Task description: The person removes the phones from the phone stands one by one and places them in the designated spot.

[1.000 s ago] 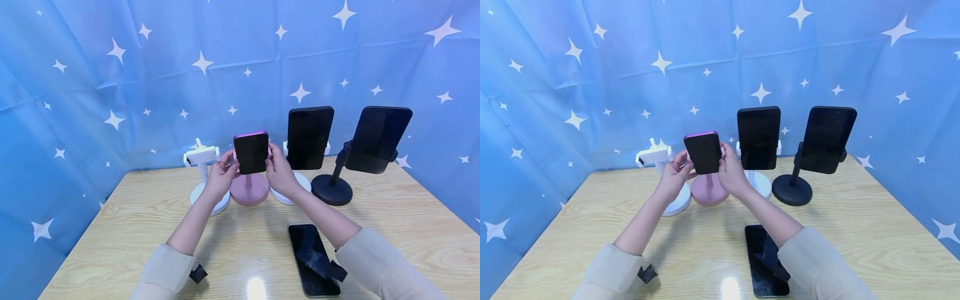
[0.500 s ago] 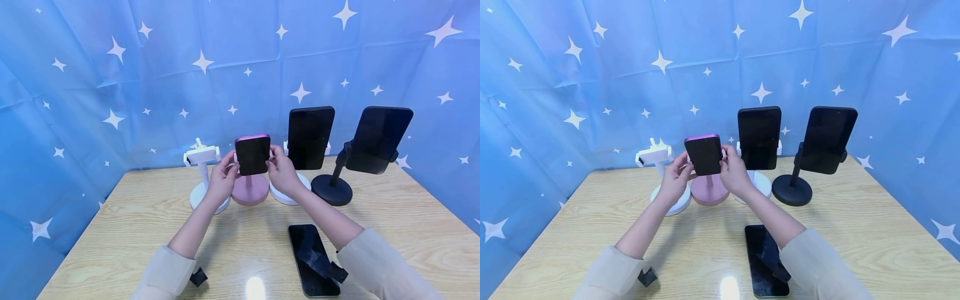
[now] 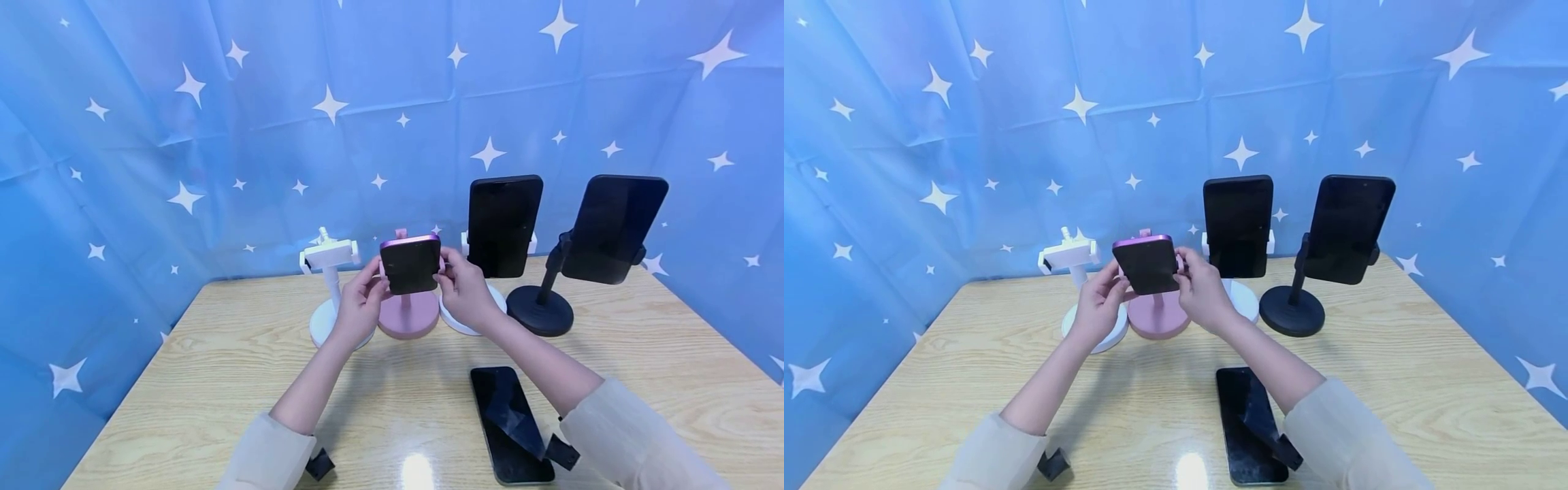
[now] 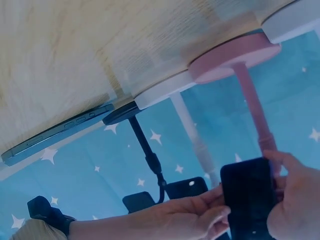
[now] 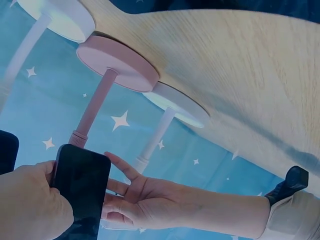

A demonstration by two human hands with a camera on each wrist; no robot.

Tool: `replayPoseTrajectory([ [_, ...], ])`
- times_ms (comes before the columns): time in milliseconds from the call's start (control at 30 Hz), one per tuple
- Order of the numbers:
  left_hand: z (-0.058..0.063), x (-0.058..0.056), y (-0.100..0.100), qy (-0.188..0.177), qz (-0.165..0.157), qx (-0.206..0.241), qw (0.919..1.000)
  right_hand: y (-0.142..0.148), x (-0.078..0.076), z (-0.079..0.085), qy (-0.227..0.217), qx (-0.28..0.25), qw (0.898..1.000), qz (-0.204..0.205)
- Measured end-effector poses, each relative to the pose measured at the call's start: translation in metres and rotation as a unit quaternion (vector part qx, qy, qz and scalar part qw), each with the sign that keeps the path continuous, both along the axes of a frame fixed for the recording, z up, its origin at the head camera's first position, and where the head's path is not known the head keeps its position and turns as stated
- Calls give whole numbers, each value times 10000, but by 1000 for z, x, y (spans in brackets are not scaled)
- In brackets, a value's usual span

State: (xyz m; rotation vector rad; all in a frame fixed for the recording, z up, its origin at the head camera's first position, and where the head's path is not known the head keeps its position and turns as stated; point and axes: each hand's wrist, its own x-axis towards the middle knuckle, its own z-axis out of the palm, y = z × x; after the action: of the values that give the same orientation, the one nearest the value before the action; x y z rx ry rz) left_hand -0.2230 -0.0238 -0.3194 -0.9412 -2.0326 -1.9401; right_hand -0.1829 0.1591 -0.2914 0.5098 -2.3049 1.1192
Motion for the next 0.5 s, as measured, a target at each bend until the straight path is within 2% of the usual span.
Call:
replayPoseTrajectory([
  [300,1,12,-7,72,-231,81,9997,1,10,-2,204,83,9996,149],
  [333,-1,11,-7,160,-248,118,9995,1,12,-1,206,70,9996,182],
  [500,2,21,-10,418,-364,171,9983,2,23,0,397,-26,9988,297],
])
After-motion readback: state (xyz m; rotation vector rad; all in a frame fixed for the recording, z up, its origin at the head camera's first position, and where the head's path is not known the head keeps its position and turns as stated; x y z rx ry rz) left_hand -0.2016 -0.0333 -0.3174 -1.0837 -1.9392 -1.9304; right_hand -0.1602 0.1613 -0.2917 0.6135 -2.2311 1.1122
